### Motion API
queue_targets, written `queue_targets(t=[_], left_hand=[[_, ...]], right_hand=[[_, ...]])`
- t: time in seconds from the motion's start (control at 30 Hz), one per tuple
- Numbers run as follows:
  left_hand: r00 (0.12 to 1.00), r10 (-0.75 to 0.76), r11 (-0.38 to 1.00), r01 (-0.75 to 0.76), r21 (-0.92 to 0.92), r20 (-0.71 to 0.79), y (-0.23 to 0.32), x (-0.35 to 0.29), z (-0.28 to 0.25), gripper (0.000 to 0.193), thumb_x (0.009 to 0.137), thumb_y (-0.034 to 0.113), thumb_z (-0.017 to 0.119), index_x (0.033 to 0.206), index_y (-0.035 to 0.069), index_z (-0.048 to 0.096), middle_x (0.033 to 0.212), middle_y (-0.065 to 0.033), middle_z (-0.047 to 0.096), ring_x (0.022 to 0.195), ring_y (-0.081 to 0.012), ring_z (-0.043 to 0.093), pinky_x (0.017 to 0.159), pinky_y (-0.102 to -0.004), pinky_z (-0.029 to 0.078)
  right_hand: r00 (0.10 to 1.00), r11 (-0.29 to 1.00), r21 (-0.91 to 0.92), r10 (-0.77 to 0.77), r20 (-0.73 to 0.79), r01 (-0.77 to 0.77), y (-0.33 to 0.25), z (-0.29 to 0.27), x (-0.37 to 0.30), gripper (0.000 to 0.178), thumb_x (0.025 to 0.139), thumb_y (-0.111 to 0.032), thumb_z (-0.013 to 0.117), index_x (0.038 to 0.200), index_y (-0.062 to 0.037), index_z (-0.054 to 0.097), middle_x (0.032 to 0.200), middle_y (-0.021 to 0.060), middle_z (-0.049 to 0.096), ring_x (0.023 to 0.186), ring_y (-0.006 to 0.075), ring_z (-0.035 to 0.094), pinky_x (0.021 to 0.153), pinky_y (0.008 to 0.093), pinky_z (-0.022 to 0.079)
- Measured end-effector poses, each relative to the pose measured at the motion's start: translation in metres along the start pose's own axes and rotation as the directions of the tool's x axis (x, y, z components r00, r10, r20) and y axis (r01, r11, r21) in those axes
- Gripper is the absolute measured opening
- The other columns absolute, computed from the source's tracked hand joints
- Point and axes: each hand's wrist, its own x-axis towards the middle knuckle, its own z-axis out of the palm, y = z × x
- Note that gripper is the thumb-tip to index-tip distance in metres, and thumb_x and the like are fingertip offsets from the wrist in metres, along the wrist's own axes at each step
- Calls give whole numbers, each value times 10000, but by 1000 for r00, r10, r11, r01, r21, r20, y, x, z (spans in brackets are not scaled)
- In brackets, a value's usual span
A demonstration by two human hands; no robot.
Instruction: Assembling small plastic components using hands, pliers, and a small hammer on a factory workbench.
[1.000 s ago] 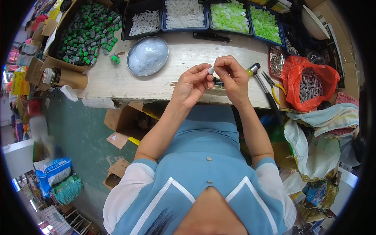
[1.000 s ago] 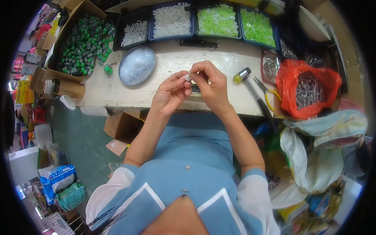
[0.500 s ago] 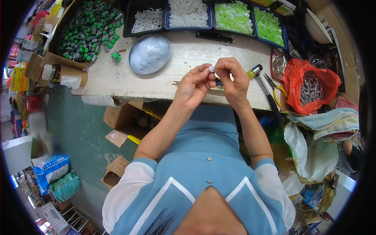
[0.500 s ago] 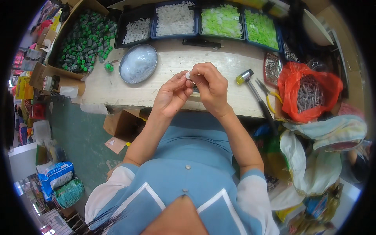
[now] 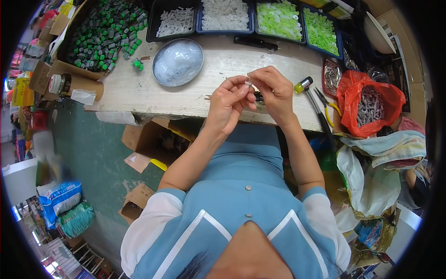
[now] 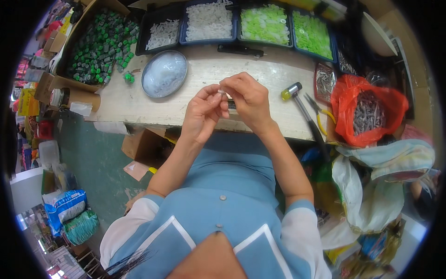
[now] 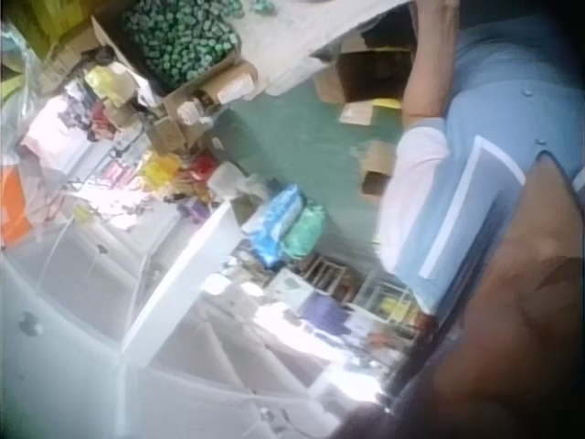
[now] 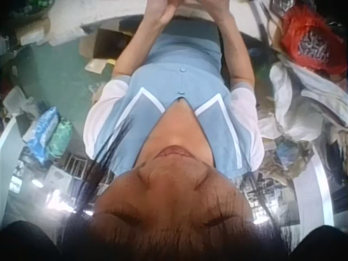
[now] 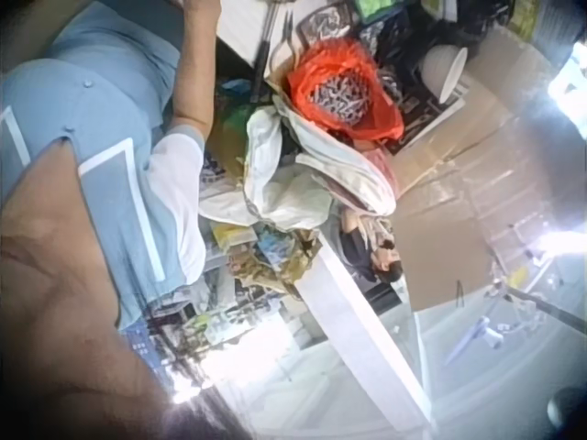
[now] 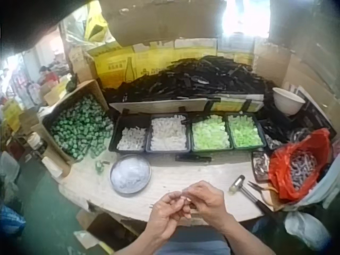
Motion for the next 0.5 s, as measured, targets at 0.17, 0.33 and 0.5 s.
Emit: queue_targets(t=[0.17, 0.33, 0.5], left_hand=[[988, 153, 974, -152, 167, 8, -3, -2, 1, 196, 849, 19, 556, 1042, -16, 544, 845, -99, 587, 684, -147, 595, 565, -279, 537], [987, 161, 969, -162, 187, 18, -5, -1, -6, 186, 857, 39, 564, 1037, -10, 561, 818, -95, 605, 656, -129, 593, 531, -258, 531], [990, 137, 965, -138, 224, 21, -7, -1, -9, 191, 856, 54, 575, 1032, -19, 561, 797, -90, 611, 608, -118, 589, 497, -238, 520]], right_hand=[[1000, 999, -53, 10, -23, -11, 2, 3, -2, 174, 738, 75, 601, 886, -15, 606, 799, 96, 586, 694, 203, 589, 589, 276, 468], [1000, 999, -40, -11, 27, 12, -1, 0, -6, 151, 735, 71, 603, 862, -8, 586, 794, 91, 564, 685, 213, 577, 579, 279, 464], [996, 997, 15, 69, 60, -70, 3, 7, -11, 123, 746, 49, 582, 844, -12, 539, 798, 92, 525, 715, 245, 544, 615, 315, 439]])
